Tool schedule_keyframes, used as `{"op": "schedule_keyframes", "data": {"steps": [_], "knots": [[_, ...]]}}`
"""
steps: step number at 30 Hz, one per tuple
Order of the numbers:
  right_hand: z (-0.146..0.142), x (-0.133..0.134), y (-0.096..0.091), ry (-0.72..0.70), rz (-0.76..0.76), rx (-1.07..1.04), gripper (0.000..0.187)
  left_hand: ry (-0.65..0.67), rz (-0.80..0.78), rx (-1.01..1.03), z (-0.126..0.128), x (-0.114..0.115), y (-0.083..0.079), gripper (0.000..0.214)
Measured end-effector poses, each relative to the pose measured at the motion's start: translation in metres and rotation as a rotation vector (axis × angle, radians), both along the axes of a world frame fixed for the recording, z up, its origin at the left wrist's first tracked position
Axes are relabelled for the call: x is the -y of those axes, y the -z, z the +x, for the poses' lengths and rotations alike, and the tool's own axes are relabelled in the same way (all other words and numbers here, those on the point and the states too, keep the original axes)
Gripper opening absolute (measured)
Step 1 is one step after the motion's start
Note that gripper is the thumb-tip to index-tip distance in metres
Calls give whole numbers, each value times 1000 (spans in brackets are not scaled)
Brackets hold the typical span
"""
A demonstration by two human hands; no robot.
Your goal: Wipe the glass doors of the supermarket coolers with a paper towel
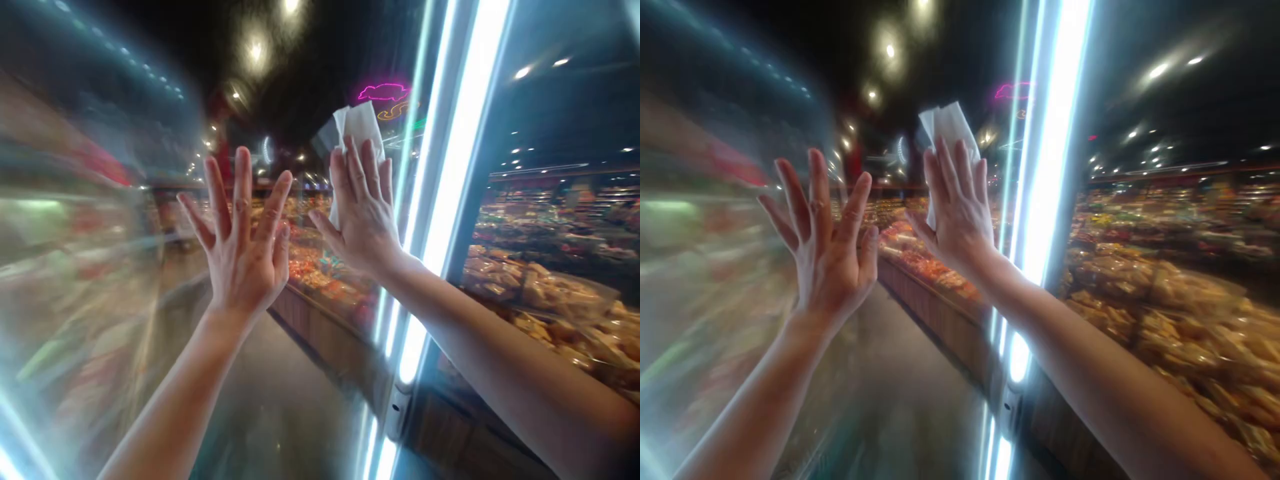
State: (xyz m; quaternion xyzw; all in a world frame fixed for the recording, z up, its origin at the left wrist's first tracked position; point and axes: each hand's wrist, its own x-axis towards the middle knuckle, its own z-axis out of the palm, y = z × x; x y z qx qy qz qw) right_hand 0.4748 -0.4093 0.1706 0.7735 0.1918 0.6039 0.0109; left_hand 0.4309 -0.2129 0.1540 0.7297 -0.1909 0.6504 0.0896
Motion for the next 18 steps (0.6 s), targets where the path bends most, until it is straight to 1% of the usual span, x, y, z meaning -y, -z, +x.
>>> {"op": "schedule_keyframes", "data": {"steps": [3, 4, 5, 7, 9, 10, 11, 12, 15, 16, 17, 18], "knots": [[3, 22, 20, -29, -67, 20, 93, -2, 30, 24, 2, 12, 1, 62], [4, 29, 25, -34, -97, 23, 94, 5, 39, 29, 4, 14, 1, 62], [6, 35, 26, -34, -114, 26, 93, 9, 48, 24, 5, 15, 2, 62], [10, 47, 16, -22, -78, 32, 89, 11, 63, 19, 7, 16, 2, 64], [13, 54, 1, -9, 18, 39, 86, -3, 67, 32, 8, 13, 4, 66], [14, 55, -3, -8, 59, 46, 86, -19, 66, 37, 8, 10, 6, 68], [15, 55, -2, -12, 75, 52, 88, -35, 66, 46, 7, 6, 9, 70], [15, 54, 3, -23, 59, 60, 89, -50, 70, 55, 7, 0, 12, 71], [15, 41, 25, -69, -83, 85, 95, -107, 94, 49, 5, -25, 19, 75], [15, 33, 26, -79, -124, 93, 95, -122, 103, 48, 4, -36, 20, 75], [14, 24, 21, -79, -145, 95, 94, -135, 108, 47, 2, -47, 19, 76], [13, 14, 11, -70, -145, 95, 92, -146, 109, 50, 1, -58, 18, 77]]}}
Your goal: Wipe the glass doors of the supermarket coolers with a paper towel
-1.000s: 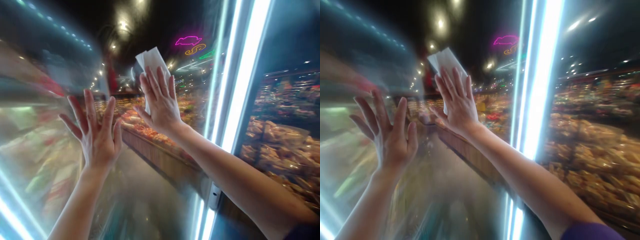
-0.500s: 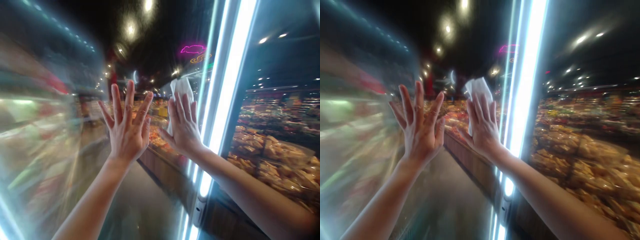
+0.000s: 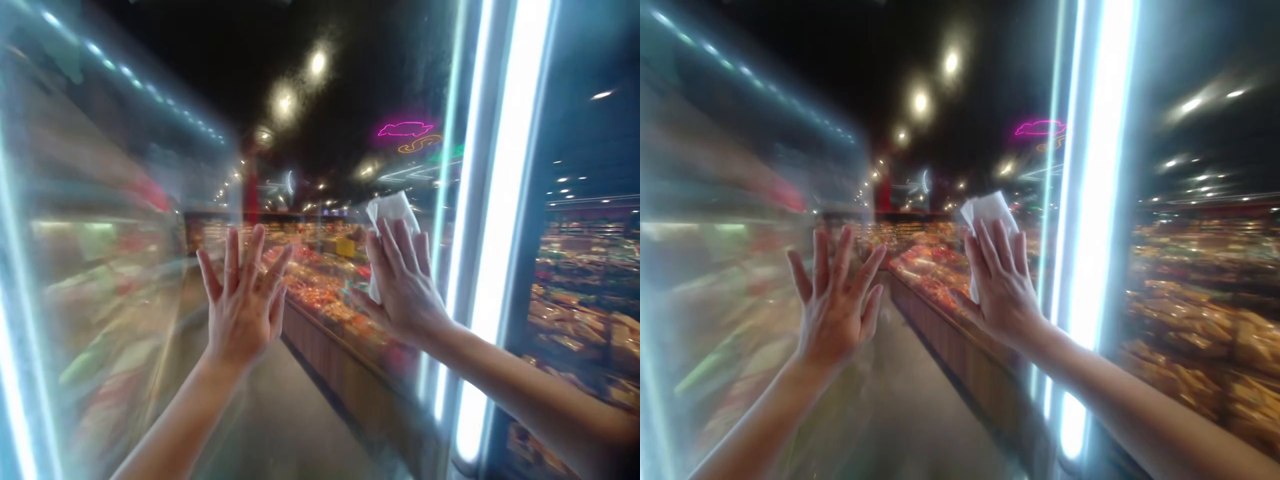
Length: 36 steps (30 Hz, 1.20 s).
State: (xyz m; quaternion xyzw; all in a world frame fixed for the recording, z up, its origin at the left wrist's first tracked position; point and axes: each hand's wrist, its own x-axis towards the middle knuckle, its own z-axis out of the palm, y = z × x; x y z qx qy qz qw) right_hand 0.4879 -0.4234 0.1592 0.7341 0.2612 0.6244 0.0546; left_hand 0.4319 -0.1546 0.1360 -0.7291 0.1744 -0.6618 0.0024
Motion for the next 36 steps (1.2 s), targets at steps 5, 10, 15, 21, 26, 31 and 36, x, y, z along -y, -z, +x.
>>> {"op": "schedule_keyframes", "data": {"steps": [5, 10, 15, 21, 26, 31, 36], "knots": [[-7, -64, -51, 13, 104, 29, 89, -50, -18, 32, -11, -58, -5, 80], [-14, -120, -30, -67, -166, 54, 90, -118, -10, 35, -21, -107, 5, 79], [-24, -166, -65, -101, -94, 60, 89, -158, -61, 32, -37, -130, 6, 74], [-45, -215, -28, -188, -330, 31, 96, -163, -64, 40, -59, -158, 22, 74], [-55, -243, -32, -159, -268, 27, 88, -147, -112, 15, -66, -184, 27, 73], [-61, -274, -2, -118, -483, 9, 101, -147, -183, -14, -74, -198, 36, 71], [-63, -297, 2, -158, -508, 16, 96, -206, -234, -69, -83, -211, 52, 72]]}}
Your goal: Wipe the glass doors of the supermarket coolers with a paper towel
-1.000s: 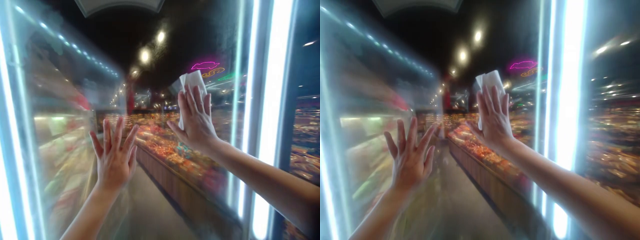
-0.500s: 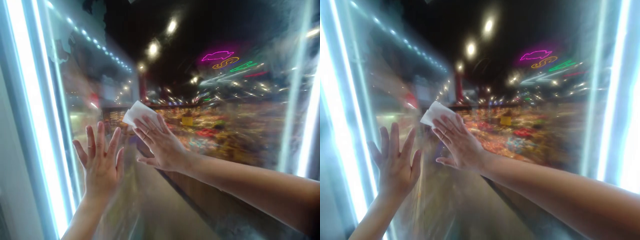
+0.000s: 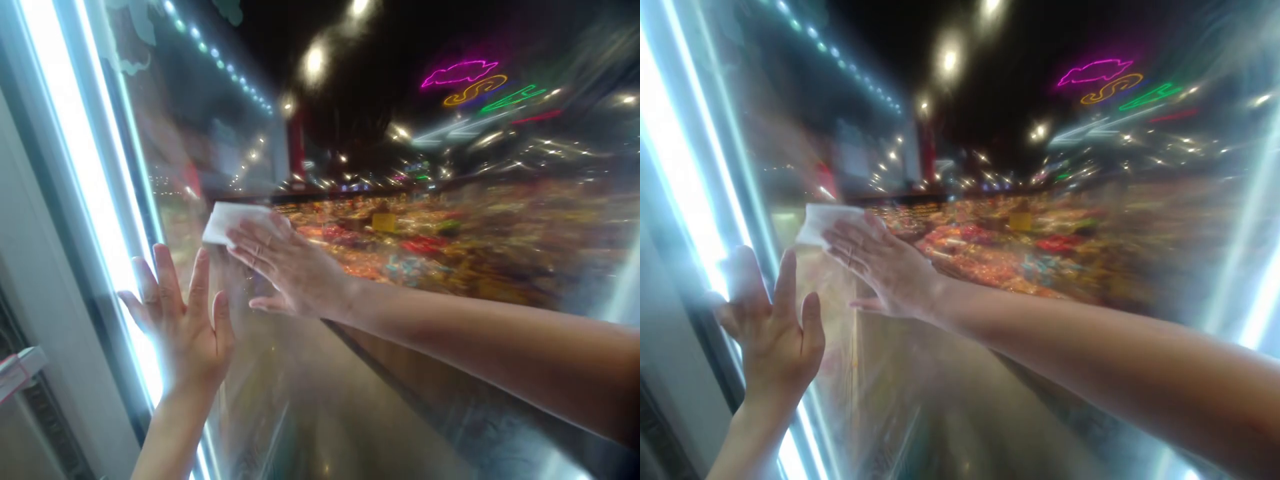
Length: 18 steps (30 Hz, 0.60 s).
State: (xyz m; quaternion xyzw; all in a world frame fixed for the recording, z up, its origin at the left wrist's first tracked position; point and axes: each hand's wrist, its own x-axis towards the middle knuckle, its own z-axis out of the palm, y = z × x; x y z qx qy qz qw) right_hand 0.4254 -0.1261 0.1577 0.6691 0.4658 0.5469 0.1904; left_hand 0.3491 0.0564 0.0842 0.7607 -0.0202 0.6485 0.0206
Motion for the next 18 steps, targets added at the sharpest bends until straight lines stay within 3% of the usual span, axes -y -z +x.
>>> {"op": "schedule_keyframes", "data": {"steps": [3, 8, 13, 18], "knots": [[1, -13, 13, -43, 168, -33, 98, -8, -89, -20, -7, -5, 14, 70], [-3, -30, 74, -64, -161, -54, 98, -32, -161, -54, -18, -11, 47, 70], [-4, -52, 82, -131, 123, -163, 91, -29, -206, -86, -20, -11, 69, 71], [-4, -54, 106, -154, -141, -142, 102, -32, -215, -120, -21, -8, 85, 72]]}}
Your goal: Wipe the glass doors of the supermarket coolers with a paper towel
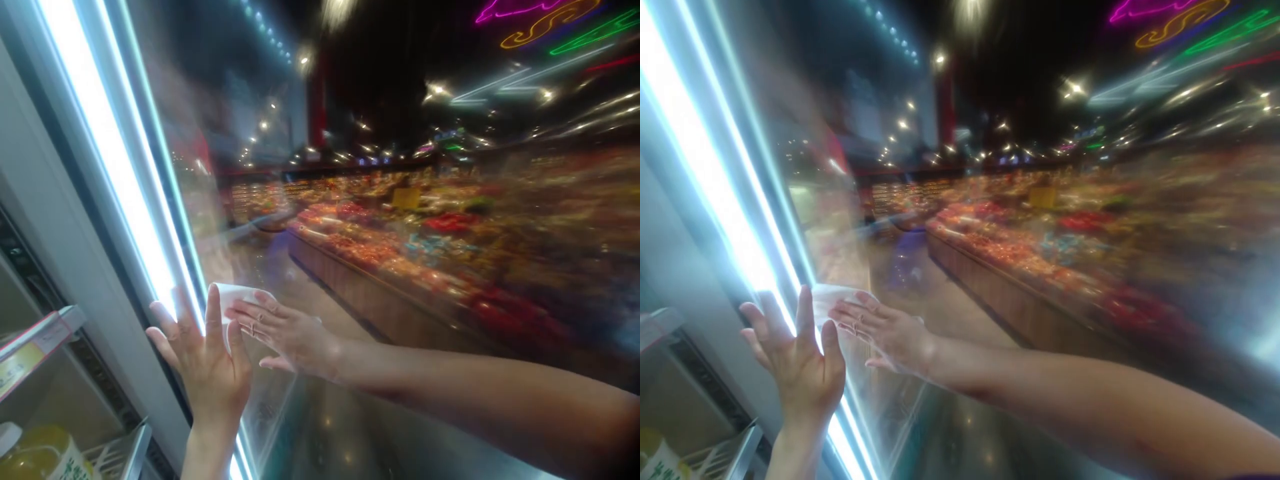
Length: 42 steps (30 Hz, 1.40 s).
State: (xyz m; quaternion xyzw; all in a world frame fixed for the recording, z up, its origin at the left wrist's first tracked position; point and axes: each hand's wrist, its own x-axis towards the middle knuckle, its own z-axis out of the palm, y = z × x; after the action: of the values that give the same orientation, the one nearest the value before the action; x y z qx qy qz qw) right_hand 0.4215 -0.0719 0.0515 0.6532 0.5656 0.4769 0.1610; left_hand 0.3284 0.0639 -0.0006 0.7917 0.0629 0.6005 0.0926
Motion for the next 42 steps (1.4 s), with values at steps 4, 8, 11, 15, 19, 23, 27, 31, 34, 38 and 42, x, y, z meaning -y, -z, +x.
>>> {"op": "schedule_keyframes", "data": {"steps": [4, 8, 11, 15, 19, 23, 27, 31, 34, 38, 42], "knots": [[1, 18, 1, -1, 241, -113, 97, 41, 11, 20, 4, 8, 14, 75], [-3, 55, 40, 68, 263, -139, 81, 127, 29, 73, 14, 32, 33, 79], [-5, 84, 60, 108, 224, -140, 72, 167, 15, 73, 24, 53, 45, 78], [8, 91, 35, 195, 537, -153, 79, 224, -7, 25, 50, 66, 43, 78], [30, 83, 60, 261, 645, -142, 76, 275, 13, 1, 81, 69, 36, 78], [42, 112, 83, 325, 683, -135, 74, 284, 0, -12, 93, 88, 41, 77], [47, 149, 48, 387, 831, -154, 85, 325, -17, -36, 94, 118, 44, 74], [38, 177, 103, 403, 787, -188, 93, 360, -36, -38, 95, 143, 47, 78], [40, 215, 164, 447, 817, -105, 86, 368, -43, -21, 96, 159, 51, 82], [61, 289, 136, 468, 942, -65, 85, 351, -21, 23, 101, 191, 53, 84], [66, 331, 107, 504, 1007, -73, 84, 367, -7, 32, 104, 228, 55, 86]]}}
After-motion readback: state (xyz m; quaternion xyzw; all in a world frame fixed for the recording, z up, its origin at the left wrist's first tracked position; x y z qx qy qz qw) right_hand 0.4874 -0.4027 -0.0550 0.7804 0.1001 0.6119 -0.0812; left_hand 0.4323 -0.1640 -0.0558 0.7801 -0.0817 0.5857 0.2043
